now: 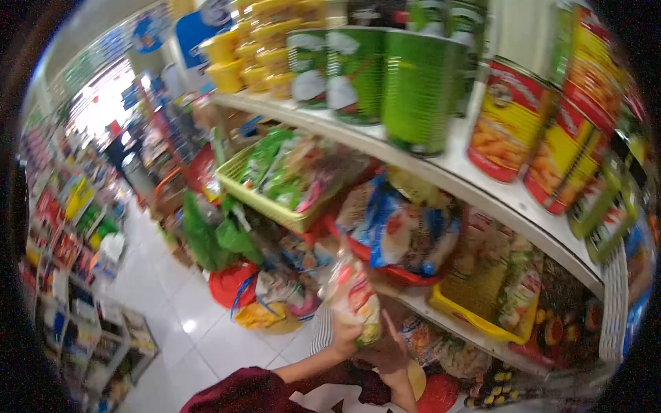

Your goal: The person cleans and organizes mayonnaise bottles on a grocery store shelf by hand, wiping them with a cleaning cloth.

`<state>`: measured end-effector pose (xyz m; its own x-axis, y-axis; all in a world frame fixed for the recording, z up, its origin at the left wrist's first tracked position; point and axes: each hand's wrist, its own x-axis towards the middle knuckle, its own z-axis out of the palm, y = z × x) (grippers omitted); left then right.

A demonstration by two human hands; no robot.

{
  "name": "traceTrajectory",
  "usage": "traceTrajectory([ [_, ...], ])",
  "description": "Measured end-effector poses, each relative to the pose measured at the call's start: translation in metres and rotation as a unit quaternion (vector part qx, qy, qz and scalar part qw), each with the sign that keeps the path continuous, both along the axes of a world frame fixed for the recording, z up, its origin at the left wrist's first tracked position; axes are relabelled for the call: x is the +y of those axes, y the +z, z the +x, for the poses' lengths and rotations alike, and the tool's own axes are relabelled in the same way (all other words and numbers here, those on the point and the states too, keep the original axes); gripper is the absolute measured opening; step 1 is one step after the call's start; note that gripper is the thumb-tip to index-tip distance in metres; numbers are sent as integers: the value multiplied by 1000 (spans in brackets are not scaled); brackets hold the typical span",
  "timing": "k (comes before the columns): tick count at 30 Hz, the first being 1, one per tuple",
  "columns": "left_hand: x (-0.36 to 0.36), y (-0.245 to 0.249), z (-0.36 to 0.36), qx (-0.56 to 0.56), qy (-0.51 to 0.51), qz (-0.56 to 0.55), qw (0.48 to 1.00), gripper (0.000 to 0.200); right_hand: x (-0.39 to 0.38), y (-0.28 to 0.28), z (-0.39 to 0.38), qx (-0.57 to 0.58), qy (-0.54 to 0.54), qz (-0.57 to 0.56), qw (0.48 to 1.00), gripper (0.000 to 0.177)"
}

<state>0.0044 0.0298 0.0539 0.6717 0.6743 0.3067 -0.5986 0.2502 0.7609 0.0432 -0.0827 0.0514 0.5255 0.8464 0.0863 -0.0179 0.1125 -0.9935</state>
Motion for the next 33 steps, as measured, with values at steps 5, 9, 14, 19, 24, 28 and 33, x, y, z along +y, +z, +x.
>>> traceTrajectory([
  [5, -10, -85, -1, 68, 18, 80, 994, 60, -16, -20, 5, 177, -17, 35, 984, 72],
  [9, -23, -29, -12, 102, 0, 121, 987, 43, -69, -38, -13, 269, -48, -5, 962, 67],
  [14, -24, -71, -14, 159, -36, 168, 972, 42, -76, -45, -23, 308, -55, 5, 950, 61],
  [19, -32, -82, -12, 96, -16, 87, 991, 45, -38, -42, -9, 302, -19, 45, 952, 56],
  [24, -27, -42, -11, 102, -37, 262, 959, 49, -33, -45, 2, 318, -10, 46, 947, 50],
  [28, -24, -2, -2, 45, -83, 422, 902, 59, -35, -45, -2, 354, 11, 25, 935, 46],
  [33, -37, -27, -9, 129, -173, 234, 948, 67, -53, -45, -14, 387, 5, 17, 922, 42],
])
